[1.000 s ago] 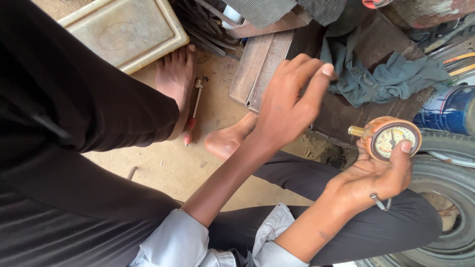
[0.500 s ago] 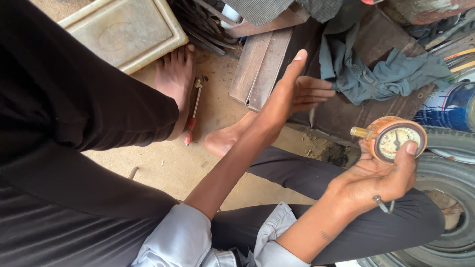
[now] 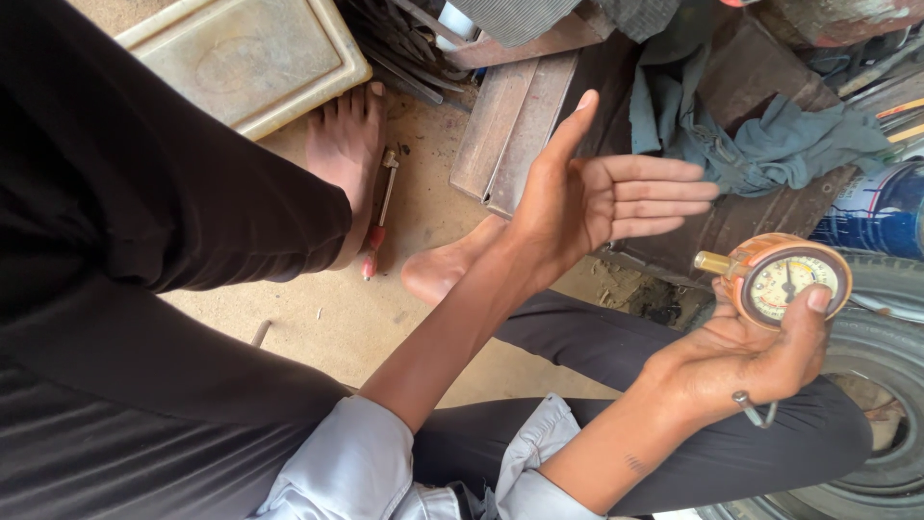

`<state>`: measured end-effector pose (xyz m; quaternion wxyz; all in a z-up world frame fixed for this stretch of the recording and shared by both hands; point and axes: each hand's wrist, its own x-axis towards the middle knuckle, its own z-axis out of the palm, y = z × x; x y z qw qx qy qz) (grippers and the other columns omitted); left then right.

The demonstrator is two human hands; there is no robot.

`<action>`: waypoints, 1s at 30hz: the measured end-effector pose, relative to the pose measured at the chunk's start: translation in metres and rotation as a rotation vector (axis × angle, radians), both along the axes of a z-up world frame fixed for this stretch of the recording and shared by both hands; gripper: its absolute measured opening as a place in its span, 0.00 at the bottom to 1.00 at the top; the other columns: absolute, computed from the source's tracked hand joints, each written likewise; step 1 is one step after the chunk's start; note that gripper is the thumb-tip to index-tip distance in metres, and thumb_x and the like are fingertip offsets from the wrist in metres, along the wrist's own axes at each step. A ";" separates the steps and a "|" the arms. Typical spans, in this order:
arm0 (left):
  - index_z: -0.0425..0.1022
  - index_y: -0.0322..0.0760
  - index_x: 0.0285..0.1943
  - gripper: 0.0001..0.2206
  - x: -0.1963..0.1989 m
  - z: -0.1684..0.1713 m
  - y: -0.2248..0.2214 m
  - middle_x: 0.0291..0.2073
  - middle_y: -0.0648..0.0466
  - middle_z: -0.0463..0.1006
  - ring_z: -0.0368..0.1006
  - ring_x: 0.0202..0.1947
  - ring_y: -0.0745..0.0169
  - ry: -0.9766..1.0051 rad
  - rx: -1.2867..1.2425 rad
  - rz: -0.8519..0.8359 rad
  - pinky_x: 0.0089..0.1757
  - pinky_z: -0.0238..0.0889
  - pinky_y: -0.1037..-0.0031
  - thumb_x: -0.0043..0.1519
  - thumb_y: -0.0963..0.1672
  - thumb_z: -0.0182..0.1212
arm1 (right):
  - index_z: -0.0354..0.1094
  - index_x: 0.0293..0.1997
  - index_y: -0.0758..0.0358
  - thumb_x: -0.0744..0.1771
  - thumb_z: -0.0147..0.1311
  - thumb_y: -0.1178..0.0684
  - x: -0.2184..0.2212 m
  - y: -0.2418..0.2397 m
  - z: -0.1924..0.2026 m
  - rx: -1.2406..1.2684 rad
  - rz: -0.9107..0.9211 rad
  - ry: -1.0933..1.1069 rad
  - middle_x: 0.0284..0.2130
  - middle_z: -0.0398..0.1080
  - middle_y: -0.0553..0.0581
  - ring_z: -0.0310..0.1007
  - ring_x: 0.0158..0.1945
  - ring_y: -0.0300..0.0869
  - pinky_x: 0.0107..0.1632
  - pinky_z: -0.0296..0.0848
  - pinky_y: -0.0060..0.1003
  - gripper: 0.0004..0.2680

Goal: Repairing or adjusting a mechanical component using a pressure gauge and small tools.

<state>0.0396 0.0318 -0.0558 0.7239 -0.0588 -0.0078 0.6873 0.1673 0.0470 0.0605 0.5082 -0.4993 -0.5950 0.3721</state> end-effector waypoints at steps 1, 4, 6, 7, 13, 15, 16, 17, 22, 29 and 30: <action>0.63 0.12 0.70 0.51 -0.001 0.001 0.000 0.64 0.26 0.70 0.69 0.66 0.39 0.000 0.000 -0.002 0.67 0.59 0.56 0.65 0.67 0.31 | 0.70 0.50 0.76 0.70 0.53 0.48 0.002 0.000 -0.001 0.000 -0.002 0.000 0.43 0.74 0.66 0.75 0.44 0.47 0.44 0.71 0.38 0.15; 0.60 0.12 0.72 0.51 -0.003 0.005 -0.002 0.67 0.25 0.67 0.67 0.68 0.39 -0.104 0.081 -0.018 0.68 0.57 0.57 0.67 0.67 0.30 | 0.70 0.52 0.77 0.72 0.53 0.48 0.005 -0.002 -0.001 0.003 0.051 -0.009 0.45 0.73 0.67 0.74 0.43 0.46 0.43 0.71 0.37 0.15; 0.59 0.10 0.73 0.51 -0.003 0.008 -0.003 0.67 0.23 0.66 0.66 0.68 0.37 -0.088 0.078 0.013 0.68 0.57 0.56 0.67 0.67 0.30 | 0.69 0.52 0.76 0.71 0.53 0.49 0.003 -0.003 0.000 -0.024 0.032 0.049 0.47 0.72 0.67 0.75 0.46 0.48 0.46 0.75 0.40 0.14; 0.59 0.10 0.73 0.51 -0.003 0.008 -0.003 0.67 0.23 0.66 0.66 0.68 0.37 -0.088 0.077 0.013 0.68 0.57 0.56 0.67 0.67 0.30 | 0.69 0.52 0.76 0.71 0.53 0.49 0.004 -0.002 0.000 -0.025 0.032 0.049 0.47 0.72 0.67 0.75 0.46 0.48 0.46 0.75 0.40 0.14; 0.59 0.12 0.73 0.50 -0.002 0.006 -0.002 0.66 0.24 0.67 0.67 0.68 0.38 -0.072 0.059 0.019 0.68 0.58 0.57 0.67 0.66 0.33 | 0.69 0.51 0.76 0.71 0.53 0.47 0.002 -0.004 0.001 -0.004 0.048 -0.007 0.46 0.71 0.66 0.73 0.47 0.47 0.45 0.72 0.37 0.15; 0.60 0.13 0.72 0.47 -0.002 0.006 -0.002 0.65 0.24 0.69 0.68 0.66 0.38 -0.040 0.021 0.035 0.67 0.59 0.56 0.67 0.65 0.35 | 0.69 0.52 0.75 0.71 0.54 0.46 0.009 -0.002 -0.002 0.019 0.054 -0.014 0.47 0.71 0.67 0.72 0.45 0.47 0.44 0.69 0.38 0.16; 0.60 0.13 0.72 0.47 -0.001 0.005 -0.002 0.65 0.24 0.69 0.68 0.66 0.38 -0.040 0.020 0.035 0.67 0.59 0.56 0.67 0.65 0.35 | 0.69 0.52 0.75 0.71 0.54 0.46 0.007 -0.004 0.000 0.019 0.054 -0.015 0.47 0.71 0.67 0.72 0.45 0.47 0.44 0.69 0.38 0.16; 0.61 0.14 0.72 0.47 -0.001 0.004 -0.002 0.65 0.24 0.69 0.69 0.66 0.38 -0.044 0.026 0.038 0.67 0.59 0.56 0.68 0.65 0.36 | 0.68 0.52 0.74 0.71 0.54 0.46 0.005 -0.005 0.001 0.024 0.057 -0.023 0.47 0.70 0.66 0.72 0.46 0.47 0.44 0.69 0.38 0.15; 0.61 0.18 0.73 0.45 -0.004 0.011 -0.005 0.64 0.25 0.70 0.70 0.65 0.38 0.000 -0.003 0.048 0.66 0.60 0.56 0.67 0.64 0.37 | 0.67 0.53 0.74 0.70 0.52 0.47 0.007 -0.006 0.003 0.039 0.070 -0.037 0.49 0.70 0.65 0.72 0.49 0.47 0.47 0.69 0.39 0.15; 0.57 0.29 0.77 0.45 -0.004 0.013 -0.003 0.61 0.29 0.73 0.73 0.60 0.39 0.139 -0.094 0.031 0.60 0.64 0.50 0.62 0.66 0.37 | 0.67 0.54 0.73 0.71 0.54 0.45 0.004 -0.008 0.006 0.053 0.069 -0.035 0.49 0.70 0.65 0.72 0.48 0.47 0.48 0.70 0.39 0.16; 0.56 0.30 0.77 0.46 -0.004 0.012 -0.003 0.61 0.29 0.73 0.73 0.59 0.39 0.157 -0.109 0.024 0.59 0.64 0.49 0.61 0.66 0.37 | 0.67 0.54 0.73 0.72 0.54 0.45 0.005 -0.008 0.006 0.045 0.049 -0.035 0.50 0.69 0.65 0.71 0.48 0.47 0.46 0.68 0.39 0.16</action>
